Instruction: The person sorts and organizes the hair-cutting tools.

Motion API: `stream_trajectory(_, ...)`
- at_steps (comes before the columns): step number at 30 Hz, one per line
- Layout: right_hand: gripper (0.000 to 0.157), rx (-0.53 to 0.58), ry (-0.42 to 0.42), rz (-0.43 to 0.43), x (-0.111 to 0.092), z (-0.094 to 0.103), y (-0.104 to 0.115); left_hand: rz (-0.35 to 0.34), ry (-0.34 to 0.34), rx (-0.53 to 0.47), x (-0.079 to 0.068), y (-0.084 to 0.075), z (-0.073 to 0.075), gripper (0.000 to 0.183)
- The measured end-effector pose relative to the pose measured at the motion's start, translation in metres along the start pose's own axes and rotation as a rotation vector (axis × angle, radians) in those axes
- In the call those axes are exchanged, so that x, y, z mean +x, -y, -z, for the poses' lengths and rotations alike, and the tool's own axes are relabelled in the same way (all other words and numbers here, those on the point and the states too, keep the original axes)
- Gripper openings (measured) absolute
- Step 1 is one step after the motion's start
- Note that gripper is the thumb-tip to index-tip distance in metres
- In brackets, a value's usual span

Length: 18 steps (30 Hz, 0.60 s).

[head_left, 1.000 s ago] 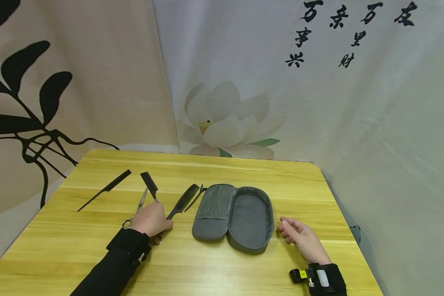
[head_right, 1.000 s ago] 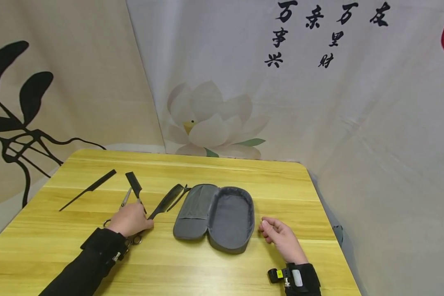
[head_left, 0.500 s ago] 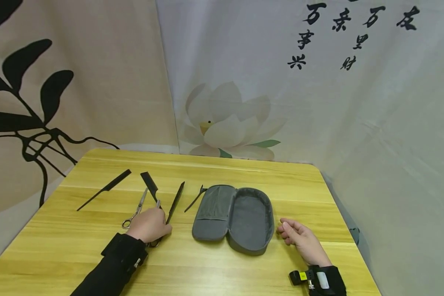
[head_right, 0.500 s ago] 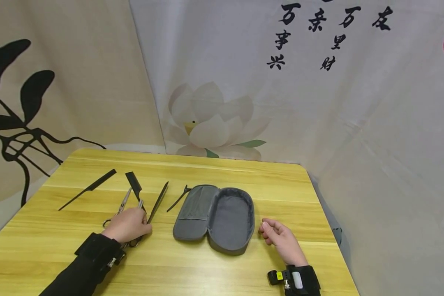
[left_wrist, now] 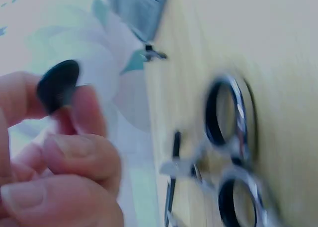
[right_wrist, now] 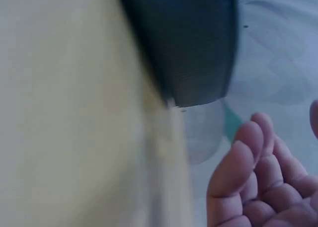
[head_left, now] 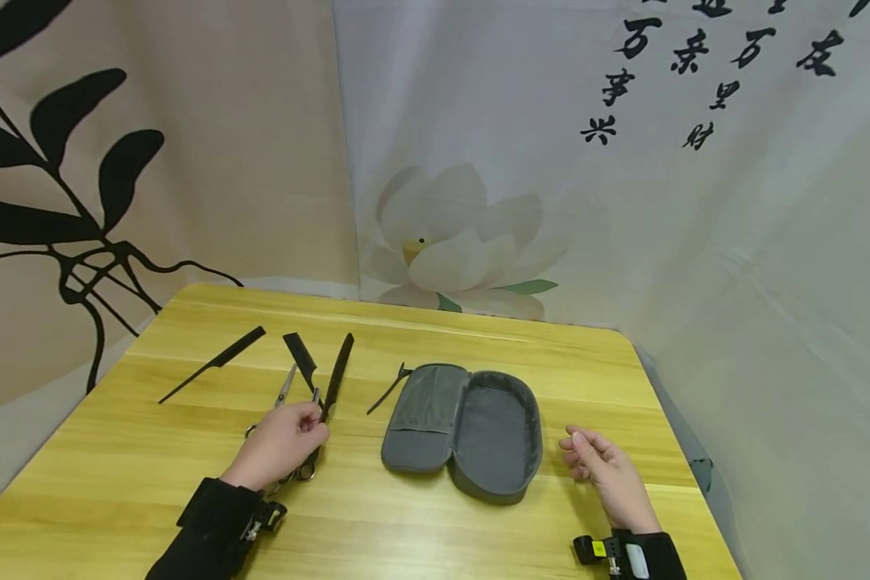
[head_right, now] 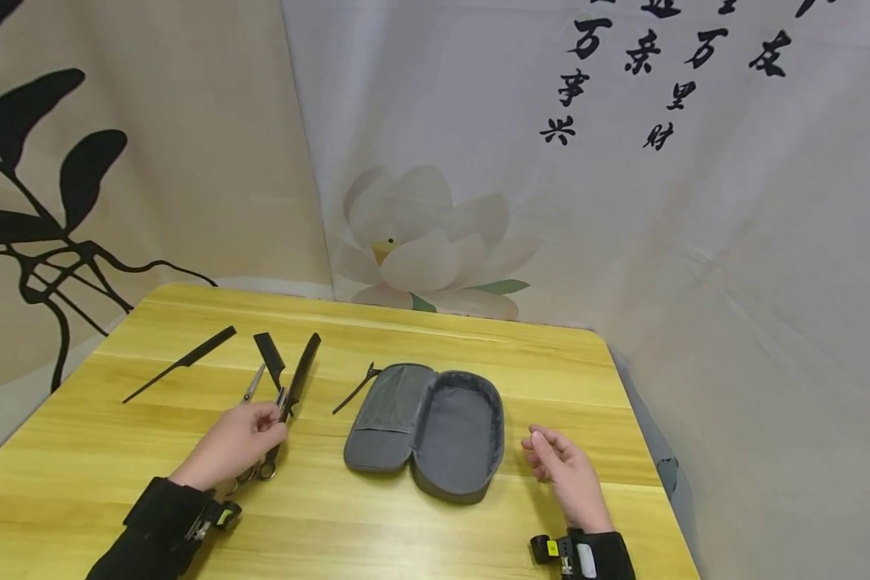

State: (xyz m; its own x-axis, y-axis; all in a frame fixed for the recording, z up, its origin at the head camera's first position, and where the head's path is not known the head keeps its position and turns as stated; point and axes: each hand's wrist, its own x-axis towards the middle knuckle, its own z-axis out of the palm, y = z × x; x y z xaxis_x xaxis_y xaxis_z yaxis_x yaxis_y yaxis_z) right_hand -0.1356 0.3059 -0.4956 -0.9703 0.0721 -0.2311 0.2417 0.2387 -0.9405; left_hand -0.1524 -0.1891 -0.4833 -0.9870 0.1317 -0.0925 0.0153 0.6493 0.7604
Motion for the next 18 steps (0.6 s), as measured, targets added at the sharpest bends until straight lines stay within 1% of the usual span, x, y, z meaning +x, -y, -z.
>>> stream_trajectory(3,0.061,-0.003,-0.04,0.054,-0.007,0.0,0.009,-0.014,-0.057,-0.125,-0.004,-0.003,-0.001,0.032)
stream_trajectory(5,0.058,0.004,-0.062,0.098,-0.01,0.0,0.015,-0.029,-0.098,-0.193,-0.004,-0.006,-0.004,0.03)
stream_trajectory(8,0.053,0.011,-0.074,0.154,-0.015,-0.004,0.026,-0.061,-0.166,-0.271,-0.003,-0.012,-0.01,0.029)
stream_trajectory(12,0.048,0.019,-0.082,0.206,-0.022,-0.013,0.039,-0.123,-0.241,-0.368,0.001,-0.021,-0.022,0.029)
stream_trajectory(14,0.045,0.031,-0.091,0.23,-0.024,-0.018,0.044,-0.15,-0.261,-0.421,0.003,-0.026,-0.029,0.029)
stream_trajectory(18,0.04,0.087,-0.095,0.281,-0.026,-0.029,0.049,-0.182,-0.288,-0.489,0.009,-0.036,-0.044,0.027)
